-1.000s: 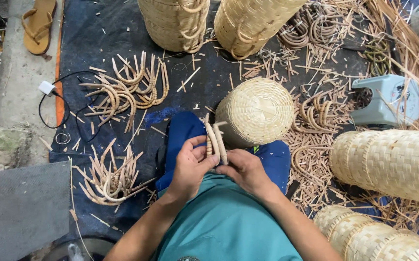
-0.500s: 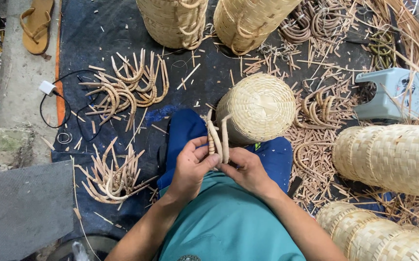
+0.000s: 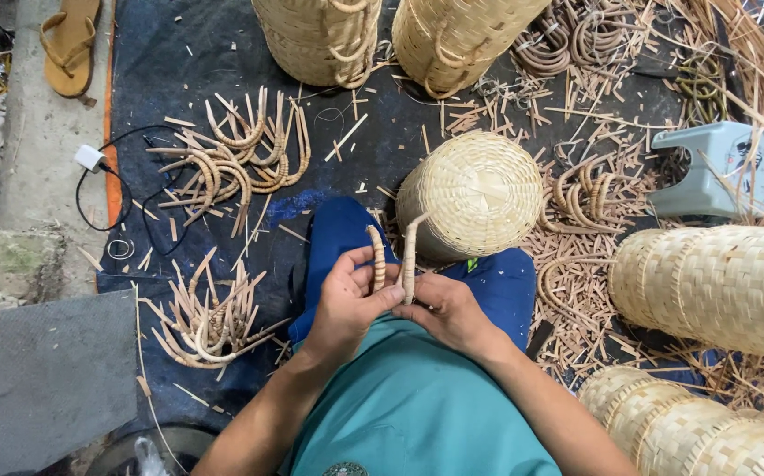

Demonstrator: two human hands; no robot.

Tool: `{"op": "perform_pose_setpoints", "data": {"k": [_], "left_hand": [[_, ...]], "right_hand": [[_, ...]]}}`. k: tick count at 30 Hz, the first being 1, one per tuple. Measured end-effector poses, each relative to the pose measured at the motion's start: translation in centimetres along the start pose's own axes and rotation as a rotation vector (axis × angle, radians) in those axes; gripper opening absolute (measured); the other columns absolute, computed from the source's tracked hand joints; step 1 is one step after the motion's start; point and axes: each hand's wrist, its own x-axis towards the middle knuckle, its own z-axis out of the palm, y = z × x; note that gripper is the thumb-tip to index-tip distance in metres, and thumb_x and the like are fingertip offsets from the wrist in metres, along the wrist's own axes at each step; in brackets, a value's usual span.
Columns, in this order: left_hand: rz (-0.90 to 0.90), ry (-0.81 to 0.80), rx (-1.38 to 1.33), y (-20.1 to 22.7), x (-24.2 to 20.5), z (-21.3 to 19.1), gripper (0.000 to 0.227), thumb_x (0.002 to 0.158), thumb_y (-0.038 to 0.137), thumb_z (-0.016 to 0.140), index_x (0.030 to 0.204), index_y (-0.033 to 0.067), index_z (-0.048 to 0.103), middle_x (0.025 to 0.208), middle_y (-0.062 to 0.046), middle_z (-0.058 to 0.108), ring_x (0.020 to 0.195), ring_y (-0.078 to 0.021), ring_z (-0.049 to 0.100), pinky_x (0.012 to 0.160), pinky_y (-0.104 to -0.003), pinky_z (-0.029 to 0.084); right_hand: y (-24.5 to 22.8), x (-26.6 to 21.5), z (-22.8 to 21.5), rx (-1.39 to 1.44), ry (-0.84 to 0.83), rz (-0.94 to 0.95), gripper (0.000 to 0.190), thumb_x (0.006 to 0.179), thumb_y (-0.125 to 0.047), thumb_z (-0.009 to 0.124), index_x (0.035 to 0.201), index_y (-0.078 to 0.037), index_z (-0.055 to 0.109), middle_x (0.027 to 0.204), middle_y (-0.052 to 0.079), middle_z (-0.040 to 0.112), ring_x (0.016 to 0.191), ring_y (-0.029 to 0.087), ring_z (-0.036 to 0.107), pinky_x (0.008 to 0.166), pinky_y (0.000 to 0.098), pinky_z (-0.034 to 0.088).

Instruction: Manually attaching curved wooden or bamboo strips to circular woven basket structures.

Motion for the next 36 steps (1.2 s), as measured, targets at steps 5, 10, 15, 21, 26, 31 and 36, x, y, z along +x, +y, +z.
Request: {"op": "perform_pose_setpoints", "data": {"k": [5,10,15,21,26,31,36], "left_hand": [[-0.044,-0.054,0.054,-0.4,0.0,-0.4,0.059,0.087,-0.007,0.069,0.138,-0.0086,0.039,0.115,-0.02,0.069,0.101,-0.0189,0.07,0.089,-0.032,0.059],[-0.009,0.02,-0.001,-0.6,0.3,-0.8,0.059,0.085,-0.008,0.068,0.137,-0.0095,0.04,0.116,-0.019,0.068,0.102,-0.0202,0.069,0.092,-0.033,0.059],[-0.033,-0.021,-0.061,-0.8,0.5,-0.6,0.054,0.088,-0.006,0.066,0.135,-0.0101,0.041,0.116,-0.019,0.067,0.104,-0.0207,0.068,0.093,-0.035,0.059],[0.008,-0.03,-0.018,-0.6,0.1,0.0,0.051,0.089,-0.006,0.066,0.133,-0.0096,0.04,0.113,-0.021,0.069,0.1,-0.0194,0.069,0.089,-0.033,0.059],[0.033,0.028,-0.051,-1.7,0.5,-0.1,0.048,0.09,-0.006,0.065,0.132,-0.0097,0.04,0.113,-0.021,0.069,0.099,-0.0199,0.07,0.088,-0.032,0.06],[0.031,0.039,-0.055,-2.0,0.5,0.4,0.048,0.092,-0.007,0.064,0.133,-0.0116,0.041,0.117,-0.021,0.068,0.102,-0.0206,0.068,0.088,-0.034,0.058],[0.056,-0.123,-0.076,-1.4,-0.1,0.1,0.049,0.095,-0.003,0.057,0.139,-0.0083,0.038,0.125,-0.019,0.065,0.113,-0.0203,0.064,0.101,-0.036,0.052]], "right_hand": [[0.8,-0.4,0.3,-0.063,-0.003,0.031,0.032,0.084,-0.008,0.081,0.115,-0.005,0.073,0.107,0.011,0.075,0.101,0.027,0.074,0.088,0.0355,0.058],[1.0,-0.7,0.3,-0.004,0.041,0.032,0.033,0.086,-0.009,0.079,0.117,-0.004,0.071,0.107,0.012,0.075,0.098,0.027,0.074,0.085,0.0368,0.058],[1.1,-0.4,0.2,-0.223,-0.011,-0.005,0.03,0.081,-0.016,0.083,0.108,-0.007,0.074,0.092,0.01,0.072,0.084,0.029,0.069,0.076,0.0389,0.056],[1.0,-0.4,0.2,-0.267,-0.03,-0.031,0.028,0.084,-0.019,0.081,0.109,-0.007,0.075,0.091,0.011,0.071,0.083,0.03,0.067,0.074,0.0398,0.055],[0.7,-0.4,0.5,-0.276,0.029,-0.029,0.029,0.082,-0.018,0.083,0.107,-0.006,0.073,0.093,0.011,0.07,0.083,0.03,0.067,0.073,0.0389,0.056],[0.9,-0.5,0.6,-0.256,0.14,0.071,0.032,0.081,-0.016,0.084,0.109,-0.007,0.072,0.093,0.01,0.071,0.083,0.025,0.069,0.069,0.0349,0.056],[0.8,-0.4,0.3,-0.06,0.177,0.095,0.028,0.086,-0.01,0.079,0.114,-0.009,0.074,0.104,0.007,0.073,0.088,0.017,0.071,0.068,0.0286,0.057]]}}
